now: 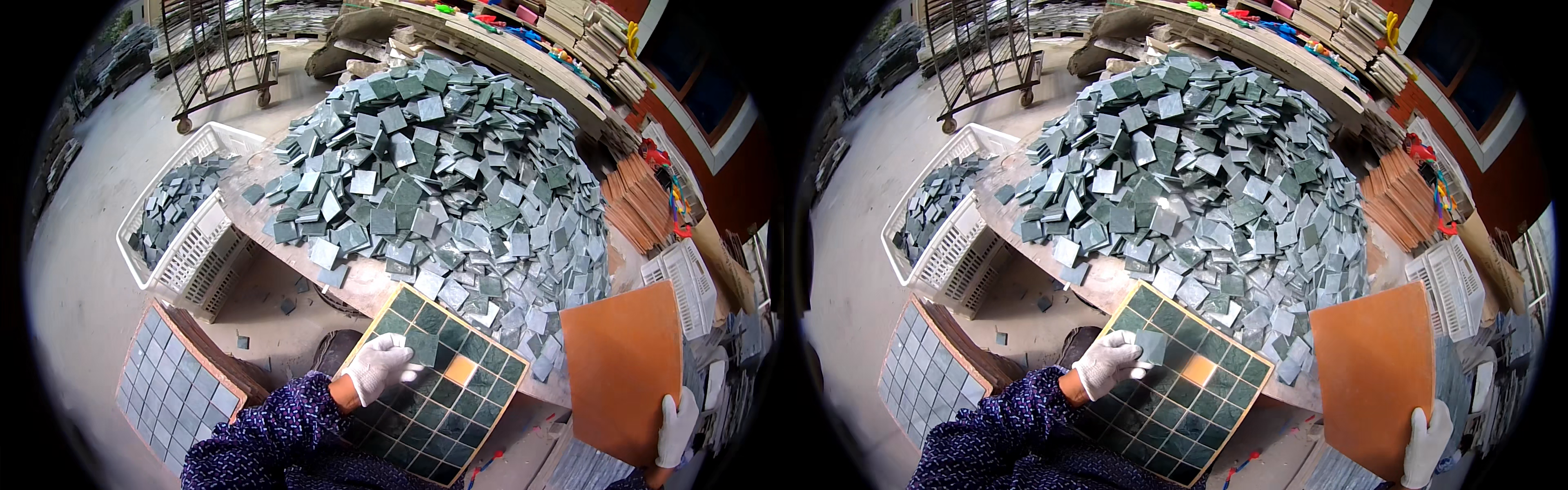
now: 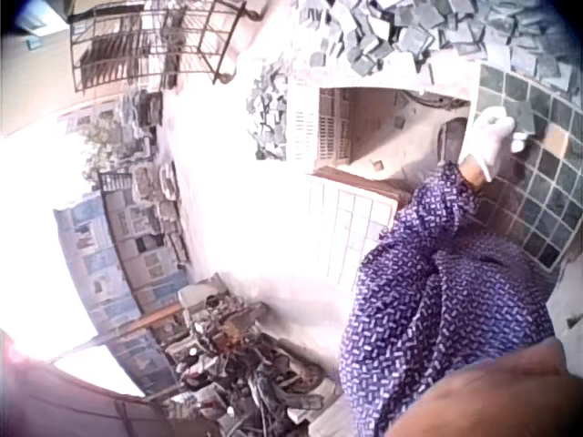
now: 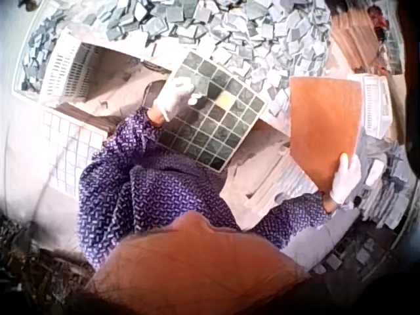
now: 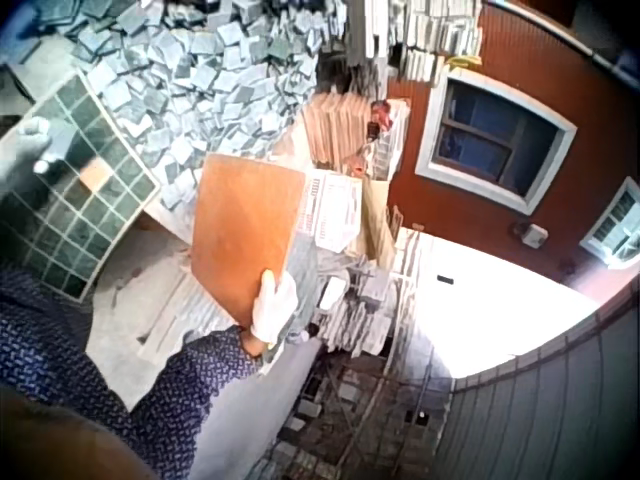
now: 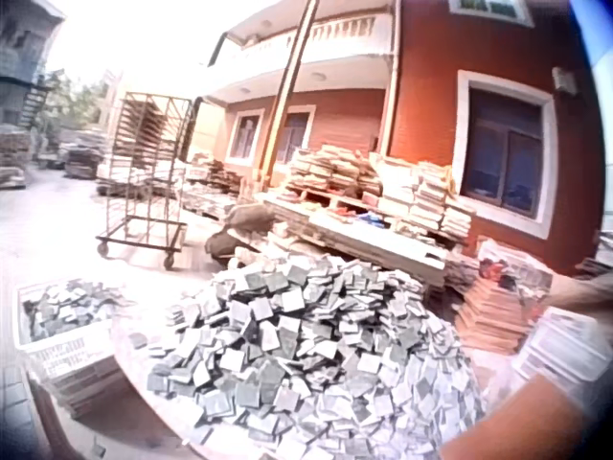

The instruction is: The person places small square tiles into a grid frame, pressing them into place. They then cover the grid with an orange board, flip it over, and remove the frame to reveal the assembled tile sheet. The person repeats the process with additional tiles.

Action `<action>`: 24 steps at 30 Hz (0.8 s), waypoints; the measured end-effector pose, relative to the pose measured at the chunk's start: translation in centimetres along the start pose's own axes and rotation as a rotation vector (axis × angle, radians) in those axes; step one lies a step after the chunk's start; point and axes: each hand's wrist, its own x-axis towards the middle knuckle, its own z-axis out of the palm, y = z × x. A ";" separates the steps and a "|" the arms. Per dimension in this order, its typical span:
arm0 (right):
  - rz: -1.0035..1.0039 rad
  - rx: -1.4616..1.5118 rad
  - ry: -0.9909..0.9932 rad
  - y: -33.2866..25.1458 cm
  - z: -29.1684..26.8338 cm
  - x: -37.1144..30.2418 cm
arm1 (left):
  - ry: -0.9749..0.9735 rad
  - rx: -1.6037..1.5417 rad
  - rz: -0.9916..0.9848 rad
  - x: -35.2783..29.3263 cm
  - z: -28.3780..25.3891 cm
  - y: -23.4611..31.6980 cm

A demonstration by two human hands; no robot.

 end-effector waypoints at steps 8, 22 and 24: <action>-0.098 -0.275 -0.057 -1.9 -1.8 0.0 | 0.442 -0.463 0.989 -2.8 -18.5 25.3; -0.098 -0.079 0.063 3.2 0.2 0.7 | 0.900 1.793 0.787 5.8 -9.9 11.8; -0.109 -0.081 0.081 3.5 0.3 0.3 | 0.920 1.657 0.851 6.1 -10.1 12.2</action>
